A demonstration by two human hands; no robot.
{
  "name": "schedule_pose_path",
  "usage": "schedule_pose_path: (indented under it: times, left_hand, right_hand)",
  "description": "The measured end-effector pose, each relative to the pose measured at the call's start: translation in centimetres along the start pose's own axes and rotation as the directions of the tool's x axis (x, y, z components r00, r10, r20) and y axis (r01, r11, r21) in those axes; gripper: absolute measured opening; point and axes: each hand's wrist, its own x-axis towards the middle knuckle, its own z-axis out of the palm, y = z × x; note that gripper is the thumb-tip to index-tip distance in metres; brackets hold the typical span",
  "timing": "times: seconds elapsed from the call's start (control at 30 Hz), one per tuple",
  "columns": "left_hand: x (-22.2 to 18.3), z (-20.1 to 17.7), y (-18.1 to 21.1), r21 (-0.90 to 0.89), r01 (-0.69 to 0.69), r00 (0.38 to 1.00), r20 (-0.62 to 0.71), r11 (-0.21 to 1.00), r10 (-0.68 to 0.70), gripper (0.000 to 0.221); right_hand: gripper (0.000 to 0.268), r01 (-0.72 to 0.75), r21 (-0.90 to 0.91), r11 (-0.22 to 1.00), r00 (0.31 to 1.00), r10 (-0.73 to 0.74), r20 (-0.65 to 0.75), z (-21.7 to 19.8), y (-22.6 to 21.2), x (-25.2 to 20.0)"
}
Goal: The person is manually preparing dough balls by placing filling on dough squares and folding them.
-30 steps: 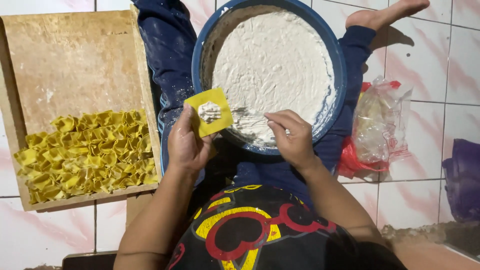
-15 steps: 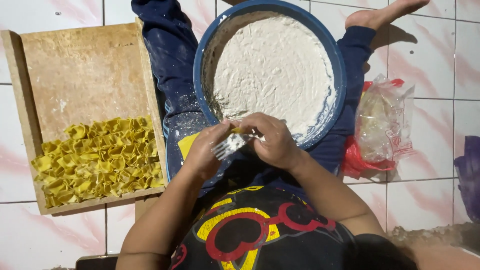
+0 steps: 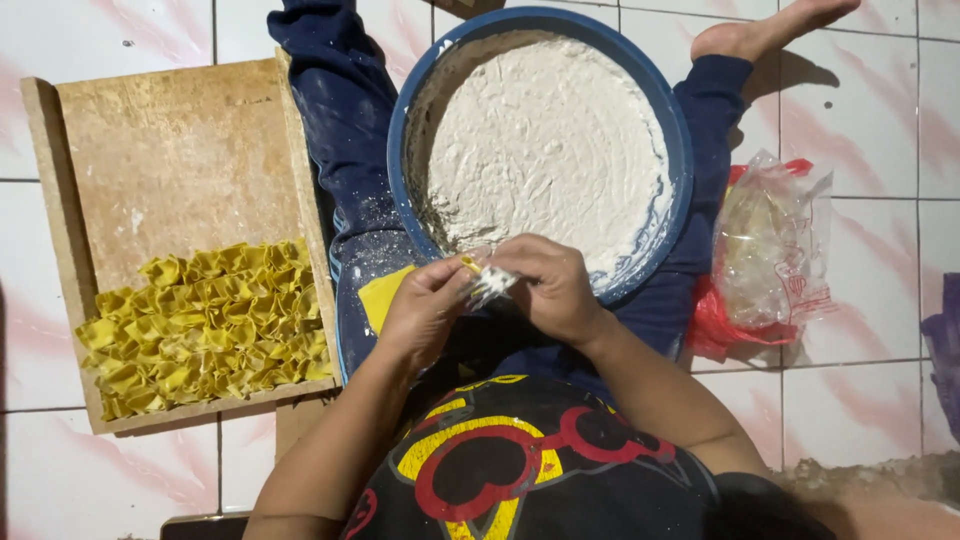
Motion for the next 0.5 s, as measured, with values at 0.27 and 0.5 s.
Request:
schedule_pose_path:
  times: [0.27,0.5]
  left_hand:
    - [-0.3,1.5,2.1,0.192,0.015,1.000,-0.016,0.981,-0.012,0.033]
    - [-0.9,1.6,2.7,0.017,0.003,1.000,-0.018,1.000,-0.003,0.038]
  right_hand:
    - [0.020,0.007,-0.159,0.987,0.998,0.003,0.061,-0.2,0.1,-0.3]
    - [0.008,-0.315,-0.007,0.949,0.949,0.315,-0.021,-1.5,2.9,-1.5]
